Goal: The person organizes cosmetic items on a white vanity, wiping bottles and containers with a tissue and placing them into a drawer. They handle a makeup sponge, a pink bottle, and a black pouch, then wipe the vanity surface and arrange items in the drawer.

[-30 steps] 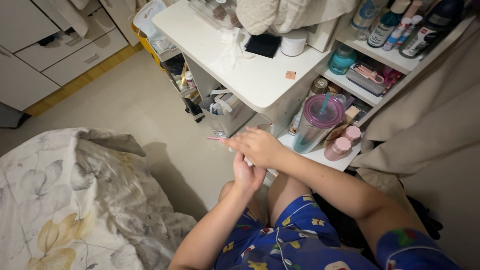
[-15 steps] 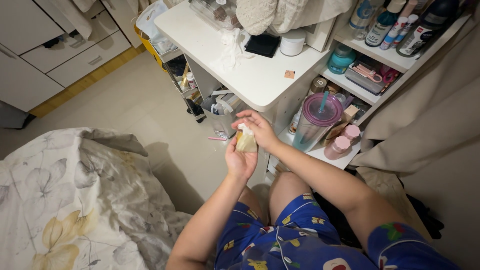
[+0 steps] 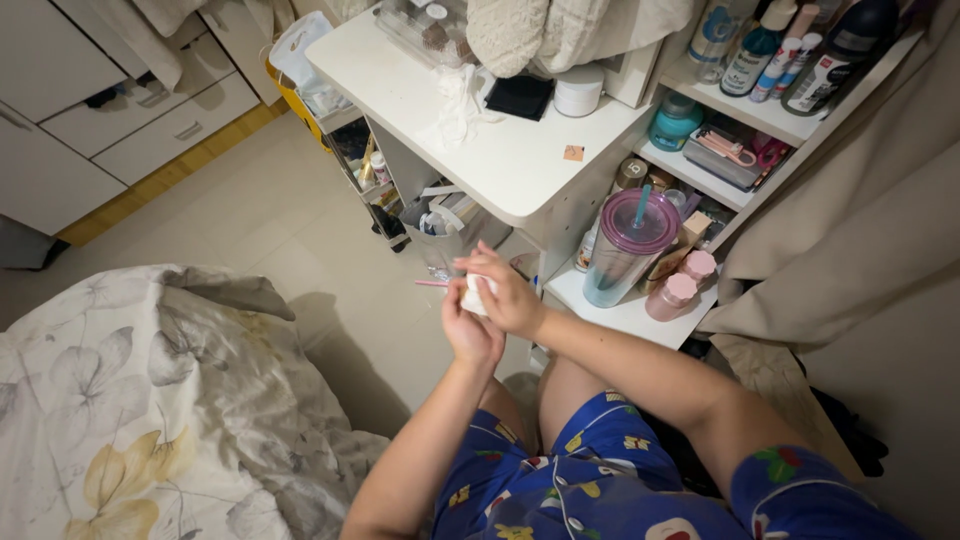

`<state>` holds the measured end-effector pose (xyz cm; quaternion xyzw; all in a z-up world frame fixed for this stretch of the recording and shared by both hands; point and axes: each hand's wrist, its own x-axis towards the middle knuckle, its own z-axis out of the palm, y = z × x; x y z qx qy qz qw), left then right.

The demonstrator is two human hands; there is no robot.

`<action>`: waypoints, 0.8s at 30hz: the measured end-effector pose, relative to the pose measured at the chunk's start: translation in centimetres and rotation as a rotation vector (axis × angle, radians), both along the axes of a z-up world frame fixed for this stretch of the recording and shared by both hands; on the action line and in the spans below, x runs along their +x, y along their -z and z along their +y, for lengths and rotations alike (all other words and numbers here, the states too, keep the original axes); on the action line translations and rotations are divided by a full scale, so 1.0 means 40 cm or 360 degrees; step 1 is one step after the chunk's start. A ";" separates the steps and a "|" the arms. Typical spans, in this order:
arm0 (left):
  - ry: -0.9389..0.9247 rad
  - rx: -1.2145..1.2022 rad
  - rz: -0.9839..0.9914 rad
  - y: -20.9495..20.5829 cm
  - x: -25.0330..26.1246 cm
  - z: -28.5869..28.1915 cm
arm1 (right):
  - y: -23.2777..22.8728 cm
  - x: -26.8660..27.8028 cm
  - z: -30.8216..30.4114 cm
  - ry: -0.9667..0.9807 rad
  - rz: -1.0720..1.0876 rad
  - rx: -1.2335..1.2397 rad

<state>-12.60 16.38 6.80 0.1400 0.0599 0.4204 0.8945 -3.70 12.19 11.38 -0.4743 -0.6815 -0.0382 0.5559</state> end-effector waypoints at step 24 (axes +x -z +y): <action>0.0657 -0.0235 0.0595 0.162 0.109 -0.055 | 0.013 0.161 -0.250 0.0150 -0.0173 -0.0926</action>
